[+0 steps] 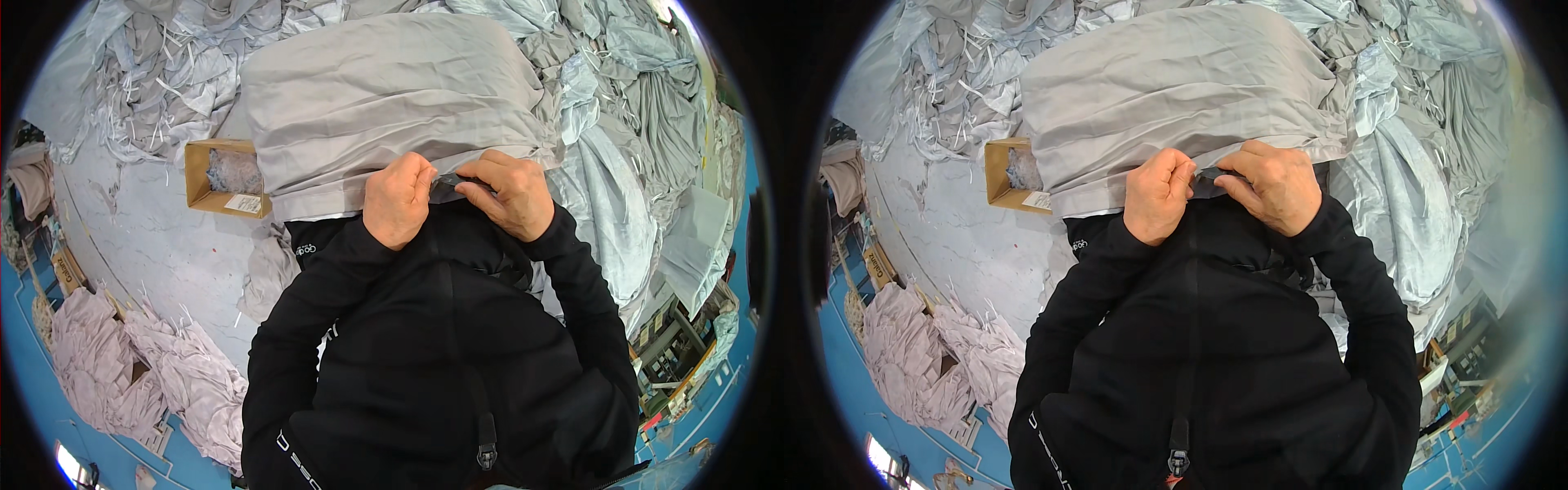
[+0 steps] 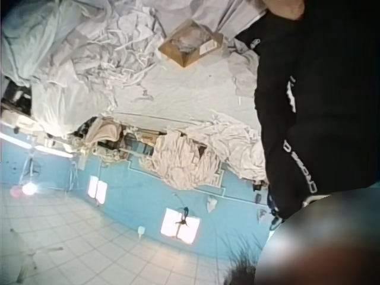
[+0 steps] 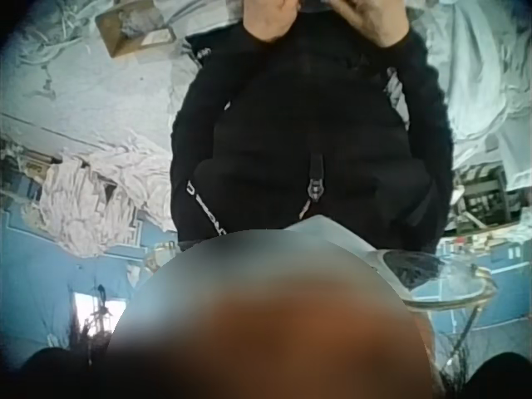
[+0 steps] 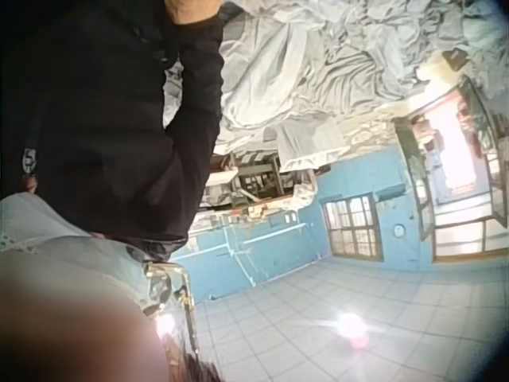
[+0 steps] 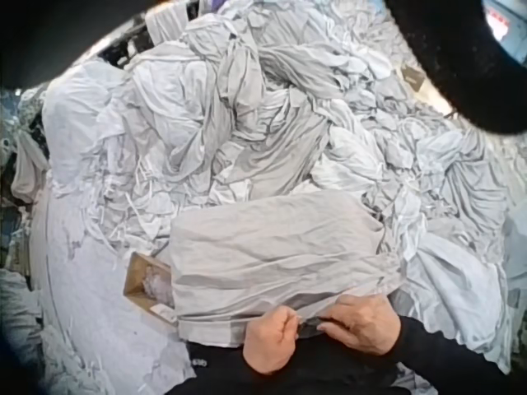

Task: The recorder is inspecting and fixing the corners or seams of pillow covers using hemostats.

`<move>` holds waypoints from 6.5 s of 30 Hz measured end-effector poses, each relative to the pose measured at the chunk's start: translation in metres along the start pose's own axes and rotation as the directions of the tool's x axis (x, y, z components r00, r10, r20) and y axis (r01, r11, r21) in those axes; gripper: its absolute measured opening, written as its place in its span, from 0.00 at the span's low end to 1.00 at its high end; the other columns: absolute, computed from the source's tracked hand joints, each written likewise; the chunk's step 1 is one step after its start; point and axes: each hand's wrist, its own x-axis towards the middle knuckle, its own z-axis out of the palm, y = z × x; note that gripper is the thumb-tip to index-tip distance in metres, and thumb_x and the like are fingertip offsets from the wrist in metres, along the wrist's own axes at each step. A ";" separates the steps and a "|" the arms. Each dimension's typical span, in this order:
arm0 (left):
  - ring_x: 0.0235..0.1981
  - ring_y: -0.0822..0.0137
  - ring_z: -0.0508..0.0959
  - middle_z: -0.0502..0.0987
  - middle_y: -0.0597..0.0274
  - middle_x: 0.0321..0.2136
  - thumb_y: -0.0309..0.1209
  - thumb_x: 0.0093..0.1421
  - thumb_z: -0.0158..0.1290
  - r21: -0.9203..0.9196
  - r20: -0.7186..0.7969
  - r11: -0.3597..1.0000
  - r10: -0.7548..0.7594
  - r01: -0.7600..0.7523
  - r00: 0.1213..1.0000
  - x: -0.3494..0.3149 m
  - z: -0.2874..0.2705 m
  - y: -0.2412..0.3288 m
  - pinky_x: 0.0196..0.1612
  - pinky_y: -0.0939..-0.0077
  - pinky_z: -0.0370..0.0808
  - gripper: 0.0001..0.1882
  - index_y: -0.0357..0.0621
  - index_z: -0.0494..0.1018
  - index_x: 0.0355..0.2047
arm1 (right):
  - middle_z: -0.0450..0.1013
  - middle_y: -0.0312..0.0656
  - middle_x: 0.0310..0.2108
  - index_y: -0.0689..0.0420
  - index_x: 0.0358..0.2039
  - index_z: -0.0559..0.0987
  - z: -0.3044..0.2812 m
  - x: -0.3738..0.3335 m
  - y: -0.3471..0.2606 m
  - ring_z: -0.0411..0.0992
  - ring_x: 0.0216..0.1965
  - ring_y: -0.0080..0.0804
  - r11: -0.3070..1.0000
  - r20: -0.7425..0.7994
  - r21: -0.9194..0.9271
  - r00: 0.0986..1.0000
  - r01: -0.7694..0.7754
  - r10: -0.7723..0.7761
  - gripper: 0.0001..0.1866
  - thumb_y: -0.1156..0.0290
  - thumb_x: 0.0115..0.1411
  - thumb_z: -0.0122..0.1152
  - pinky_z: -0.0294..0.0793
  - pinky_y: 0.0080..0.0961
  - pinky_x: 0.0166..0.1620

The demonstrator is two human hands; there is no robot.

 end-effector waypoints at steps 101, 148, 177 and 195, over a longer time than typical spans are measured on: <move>0.28 0.55 0.77 0.73 0.57 0.29 0.20 0.52 0.60 0.073 0.292 0.954 0.259 -0.291 0.921 0.049 0.053 0.008 0.30 0.64 0.73 0.09 0.40 0.73 0.32 | 0.72 0.29 0.26 0.62 0.34 0.77 0.021 -0.062 0.083 0.65 0.27 0.13 0.789 -0.461 0.527 0.674 -0.316 0.578 0.05 0.74 0.63 0.63 0.66 0.14 0.31; 0.23 0.78 0.76 0.79 0.64 0.27 0.27 0.68 0.52 -0.196 0.514 0.951 -0.109 0.240 0.851 0.044 0.037 0.030 0.26 0.85 0.71 0.07 0.36 0.77 0.34 | 0.74 0.36 0.30 0.64 0.43 0.78 -0.001 -0.067 0.058 0.70 0.31 0.20 0.838 -0.392 0.491 0.798 -0.239 0.457 0.12 0.75 0.59 0.65 0.70 0.17 0.36; 0.21 0.51 0.74 0.70 0.57 0.20 0.23 0.56 0.57 0.577 0.471 0.640 0.247 -0.507 0.847 0.063 -0.060 0.024 0.21 0.60 0.67 0.09 0.44 0.66 0.27 | 0.73 0.30 0.35 0.61 0.46 0.78 0.024 -0.046 0.072 0.66 0.34 0.15 0.647 -0.110 0.700 0.848 -0.304 0.518 0.13 0.78 0.60 0.64 0.67 0.15 0.41; 0.22 0.63 0.76 0.76 0.59 0.21 0.24 0.59 0.58 0.098 0.777 0.990 -0.014 -0.099 0.630 0.055 -0.066 0.076 0.27 0.73 0.70 0.05 0.36 0.76 0.27 | 0.73 0.41 0.27 0.59 0.42 0.82 0.014 -0.066 0.031 0.72 0.24 0.34 0.984 -0.439 0.090 0.880 -0.157 0.180 0.20 0.78 0.46 0.73 0.71 0.27 0.28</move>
